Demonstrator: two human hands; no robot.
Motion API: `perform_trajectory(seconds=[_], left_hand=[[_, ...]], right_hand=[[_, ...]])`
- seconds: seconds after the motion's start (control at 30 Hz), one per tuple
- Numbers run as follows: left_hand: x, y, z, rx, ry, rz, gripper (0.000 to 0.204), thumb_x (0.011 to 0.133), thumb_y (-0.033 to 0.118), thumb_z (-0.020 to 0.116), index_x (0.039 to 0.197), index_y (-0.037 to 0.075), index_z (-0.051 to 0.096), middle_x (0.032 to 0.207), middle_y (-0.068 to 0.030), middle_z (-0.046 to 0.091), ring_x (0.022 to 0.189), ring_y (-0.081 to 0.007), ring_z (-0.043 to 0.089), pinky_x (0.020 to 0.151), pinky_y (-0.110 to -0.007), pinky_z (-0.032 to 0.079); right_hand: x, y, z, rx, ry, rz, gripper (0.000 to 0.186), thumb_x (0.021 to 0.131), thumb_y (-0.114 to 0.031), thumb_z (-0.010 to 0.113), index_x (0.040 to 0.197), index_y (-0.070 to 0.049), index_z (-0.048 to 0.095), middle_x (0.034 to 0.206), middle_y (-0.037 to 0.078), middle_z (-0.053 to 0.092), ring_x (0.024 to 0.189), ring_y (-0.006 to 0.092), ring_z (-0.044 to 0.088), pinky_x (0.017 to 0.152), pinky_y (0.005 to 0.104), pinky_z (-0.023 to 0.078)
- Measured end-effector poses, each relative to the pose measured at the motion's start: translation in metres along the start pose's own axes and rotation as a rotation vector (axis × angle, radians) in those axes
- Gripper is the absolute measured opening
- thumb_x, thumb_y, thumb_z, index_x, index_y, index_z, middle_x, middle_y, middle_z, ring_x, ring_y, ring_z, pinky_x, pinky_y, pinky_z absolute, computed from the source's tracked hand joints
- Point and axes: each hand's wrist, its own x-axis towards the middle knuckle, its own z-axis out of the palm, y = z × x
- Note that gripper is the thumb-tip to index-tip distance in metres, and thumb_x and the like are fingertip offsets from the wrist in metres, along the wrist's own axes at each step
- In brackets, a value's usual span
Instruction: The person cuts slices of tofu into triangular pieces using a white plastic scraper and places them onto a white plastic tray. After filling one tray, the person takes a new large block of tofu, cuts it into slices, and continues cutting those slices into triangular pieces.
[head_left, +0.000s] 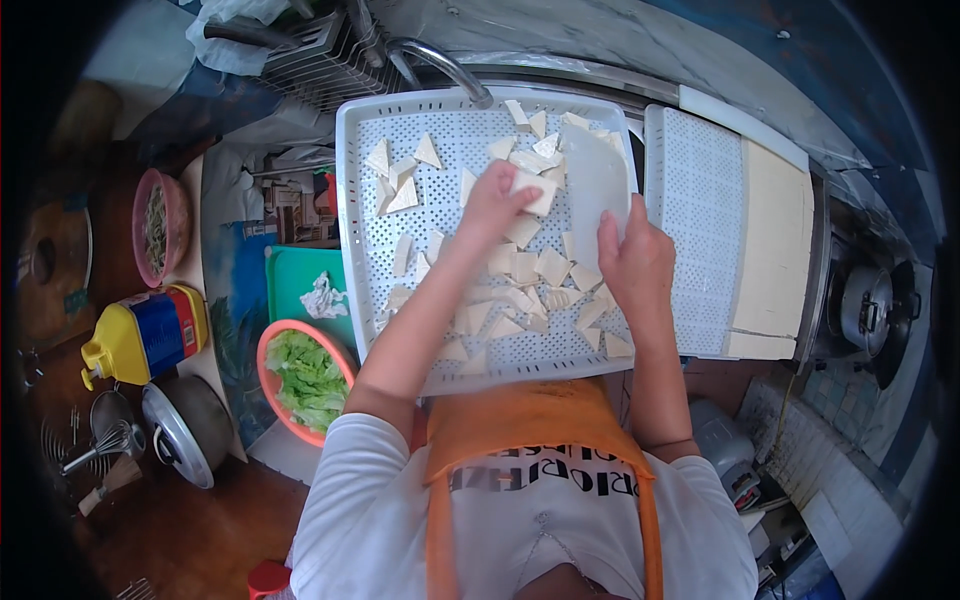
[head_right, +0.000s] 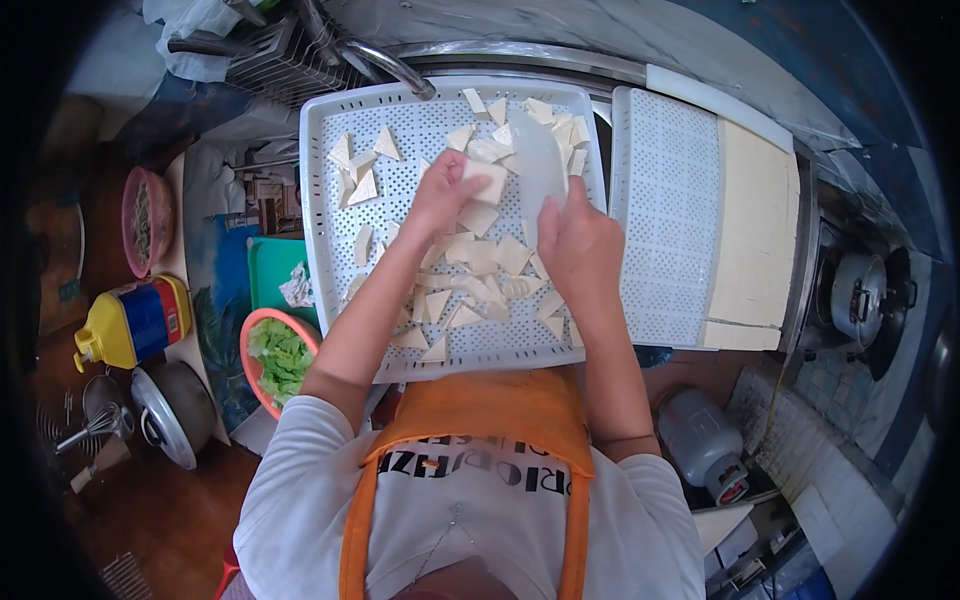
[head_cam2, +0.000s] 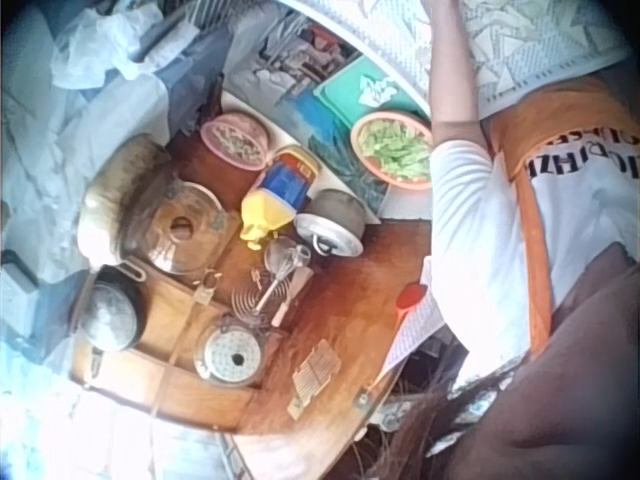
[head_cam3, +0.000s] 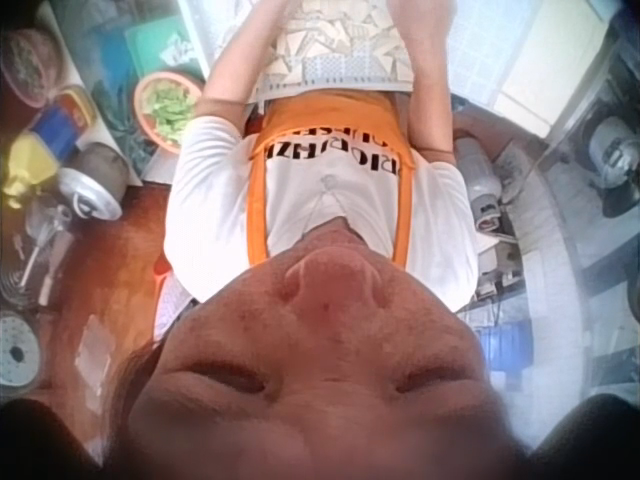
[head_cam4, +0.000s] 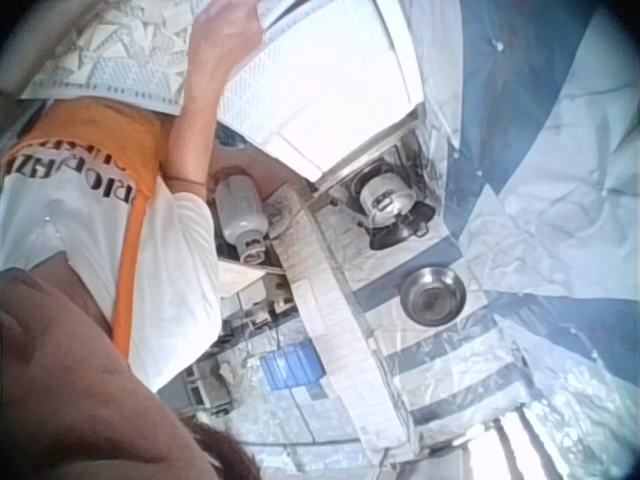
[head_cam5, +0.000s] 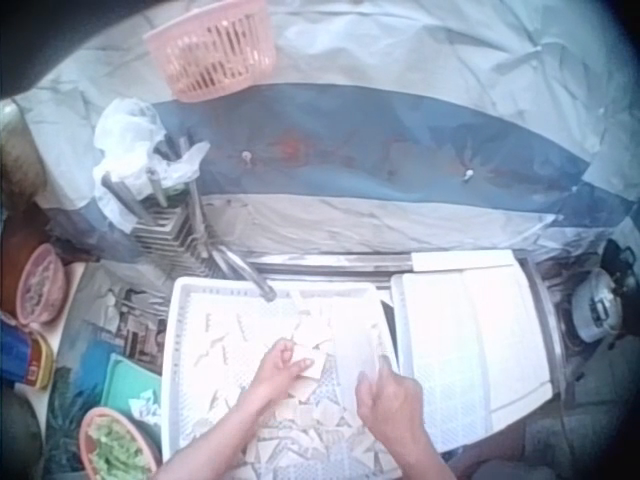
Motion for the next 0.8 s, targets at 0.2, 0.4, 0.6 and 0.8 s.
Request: perform_trajectory(seconds=[0.2, 0.4, 0.6, 0.8], left_hand=[[0.012, 0.010, 0.004, -0.244, 0.074, -0.022, 0.034, 0.087, -0.001, 0.056, 0.120, -0.002, 0.049, 0.103, -0.0101, 0.065, 0.090, -0.0168, 0.064, 0.076, -0.027, 0.053], [0.012, 0.013, 0.004, -0.191, 0.015, -0.024, 0.037, 0.087, -0.005, 0.054, 0.124, -0.004, 0.051, 0.107, -0.0115, 0.066, 0.094, -0.0176, 0.066, 0.081, -0.028, 0.055], [0.012, 0.018, 0.007, -0.135, -0.034, -0.011, 0.037, 0.085, -0.006, 0.055, 0.122, -0.003, 0.054, 0.105, -0.0097, 0.067, 0.092, -0.0151, 0.065, 0.081, -0.026, 0.054], [0.011, 0.024, 0.007, -0.114, -0.016, -0.015, 0.036, 0.083, -0.005, 0.057, 0.118, -0.003, 0.057, 0.101, -0.0071, 0.067, 0.087, -0.0124, 0.064, 0.075, -0.024, 0.051]], right_hand=[[-0.007, -0.027, -0.002, -0.057, -0.049, -0.120, 0.015, 0.087, -0.012, 0.059, 0.096, -0.002, 0.054, 0.060, 0.015, 0.060, 0.049, 0.0352, 0.060, 0.047, 0.0439, 0.047], [-0.008, -0.030, 0.001, -0.087, -0.018, -0.189, 0.011, 0.087, -0.010, 0.058, 0.092, -0.003, 0.052, 0.061, 0.013, 0.060, 0.046, 0.0325, 0.058, 0.044, 0.0417, 0.046], [-0.010, -0.031, 0.000, -0.132, -0.030, -0.195, 0.012, 0.086, -0.009, 0.058, 0.094, -0.002, 0.053, 0.061, 0.013, 0.060, 0.046, 0.0323, 0.058, 0.043, 0.0425, 0.045], [-0.010, -0.030, -0.003, -0.136, -0.023, -0.180, 0.013, 0.086, -0.009, 0.058, 0.095, -0.002, 0.053, 0.061, 0.013, 0.060, 0.045, 0.0326, 0.058, 0.042, 0.0425, 0.044]])
